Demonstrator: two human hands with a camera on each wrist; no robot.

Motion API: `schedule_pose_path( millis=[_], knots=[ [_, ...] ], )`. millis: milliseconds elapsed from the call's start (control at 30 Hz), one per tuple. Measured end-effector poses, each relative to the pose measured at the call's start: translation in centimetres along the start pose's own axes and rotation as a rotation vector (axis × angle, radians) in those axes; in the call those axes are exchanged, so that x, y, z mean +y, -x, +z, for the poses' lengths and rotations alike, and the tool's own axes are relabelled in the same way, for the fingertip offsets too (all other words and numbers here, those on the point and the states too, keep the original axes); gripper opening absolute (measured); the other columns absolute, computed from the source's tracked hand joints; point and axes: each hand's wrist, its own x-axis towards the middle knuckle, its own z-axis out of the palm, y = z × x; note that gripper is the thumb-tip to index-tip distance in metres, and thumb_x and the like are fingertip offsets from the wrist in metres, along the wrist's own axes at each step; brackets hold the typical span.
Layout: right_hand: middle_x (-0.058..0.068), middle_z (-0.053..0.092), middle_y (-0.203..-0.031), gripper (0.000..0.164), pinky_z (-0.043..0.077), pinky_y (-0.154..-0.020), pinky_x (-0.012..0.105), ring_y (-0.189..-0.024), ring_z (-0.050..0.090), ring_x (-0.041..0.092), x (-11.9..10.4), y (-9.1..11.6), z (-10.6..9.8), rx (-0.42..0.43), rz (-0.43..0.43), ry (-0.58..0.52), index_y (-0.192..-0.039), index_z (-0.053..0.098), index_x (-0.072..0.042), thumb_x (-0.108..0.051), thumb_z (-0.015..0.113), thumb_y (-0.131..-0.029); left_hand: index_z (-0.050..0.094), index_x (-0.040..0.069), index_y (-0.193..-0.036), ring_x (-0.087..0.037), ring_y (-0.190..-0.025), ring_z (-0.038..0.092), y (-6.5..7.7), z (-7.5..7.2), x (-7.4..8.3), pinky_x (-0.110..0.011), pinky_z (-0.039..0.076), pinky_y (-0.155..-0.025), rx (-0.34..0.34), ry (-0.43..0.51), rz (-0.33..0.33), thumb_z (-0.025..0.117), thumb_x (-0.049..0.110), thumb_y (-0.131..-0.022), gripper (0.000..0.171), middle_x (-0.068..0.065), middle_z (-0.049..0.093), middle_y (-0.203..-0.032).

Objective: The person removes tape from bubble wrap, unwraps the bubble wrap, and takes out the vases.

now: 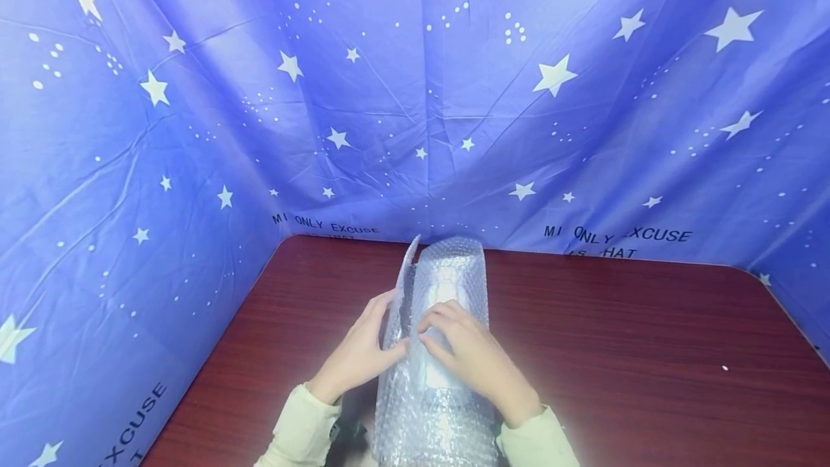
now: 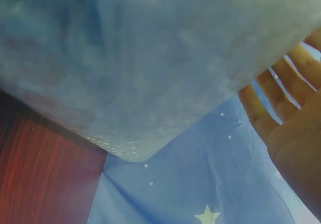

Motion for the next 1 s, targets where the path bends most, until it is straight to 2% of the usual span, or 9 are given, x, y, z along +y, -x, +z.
schedule_pose_path(
  millis=[200, 333, 467, 733, 833, 1000],
  knots=[
    [-0.005, 0.068, -0.107, 0.007, 0.053, -0.096, 0.036, -0.111, 0.059, 0.014, -0.4, -0.1, 0.3, -0.055, -0.089, 0.039, -0.098, 0.072, -0.014, -0.018, 0.07, -0.093, 0.03, 0.013, -0.154, -0.026, -0.132, 0.05, 0.0, -0.5, -0.4, -0.05, 0.049, -0.103, 0.0, 0.01, -0.033, 0.066, 0.029, -0.089, 0.076, -0.006, 0.041, -0.152],
    [0.0, 0.069, -0.114, 0.013, 0.051, -0.102, 0.041, -0.119, 0.058, 0.021, -0.7, 0.0, 0.5, -0.107, -0.121, 0.07, -0.103, 0.073, -0.012, -0.019, 0.07, -0.092, 0.031, 0.013, -0.154, -0.025, -0.13, 0.052, -0.1, -0.9, -0.7, -0.05, 0.05, -0.1, 0.005, 0.017, -0.035, 0.066, 0.028, -0.09, 0.075, -0.008, 0.045, -0.148],
    [0.0, 0.069, -0.118, 0.021, 0.048, -0.105, 0.043, -0.125, 0.056, 0.025, -1.0, 0.1, 1.1, -0.149, -0.144, 0.088, -0.109, 0.073, -0.012, -0.022, 0.07, -0.091, 0.032, 0.012, -0.153, -0.024, -0.129, 0.053, -0.1, -1.1, -1.0, -0.05, 0.049, -0.101, 0.015, 0.014, -0.029, 0.065, 0.027, -0.09, 0.073, -0.008, 0.048, -0.146],
    [0.001, 0.072, -0.118, 0.028, 0.033, -0.115, 0.058, -0.133, 0.052, 0.031, -1.5, 0.3, 1.9, -0.208, -0.198, 0.124, -0.114, 0.073, -0.008, -0.022, 0.069, -0.09, 0.033, 0.015, -0.154, -0.036, -0.137, 0.044, -0.2, -1.5, -1.0, -0.059, 0.043, -0.106, 0.025, 0.007, -0.043, 0.064, 0.024, -0.09, 0.072, -0.016, 0.045, -0.15],
    [-0.001, 0.072, -0.117, 0.026, 0.03, -0.116, 0.059, -0.134, 0.051, 0.03, -1.7, 0.3, 2.0, -0.234, -0.203, 0.141, -0.113, 0.073, -0.009, -0.022, 0.067, -0.091, 0.034, 0.016, -0.154, -0.038, -0.141, 0.038, -0.1, -1.6, -1.1, -0.061, 0.04, -0.108, 0.027, 0.001, -0.049, 0.064, 0.023, -0.09, 0.071, -0.017, 0.044, -0.151],
    [-0.004, 0.073, -0.113, 0.022, 0.026, -0.118, 0.059, -0.134, 0.051, 0.026, -2.0, 0.4, 2.1, -0.251, -0.175, 0.14, -0.109, 0.074, -0.013, -0.021, 0.058, -0.097, 0.033, 0.017, -0.154, -0.037, -0.141, 0.039, -0.1, -1.7, -1.2, -0.061, 0.041, -0.108, 0.023, 0.008, -0.055, 0.063, 0.021, -0.091, 0.07, -0.016, 0.045, -0.15]
  ],
)
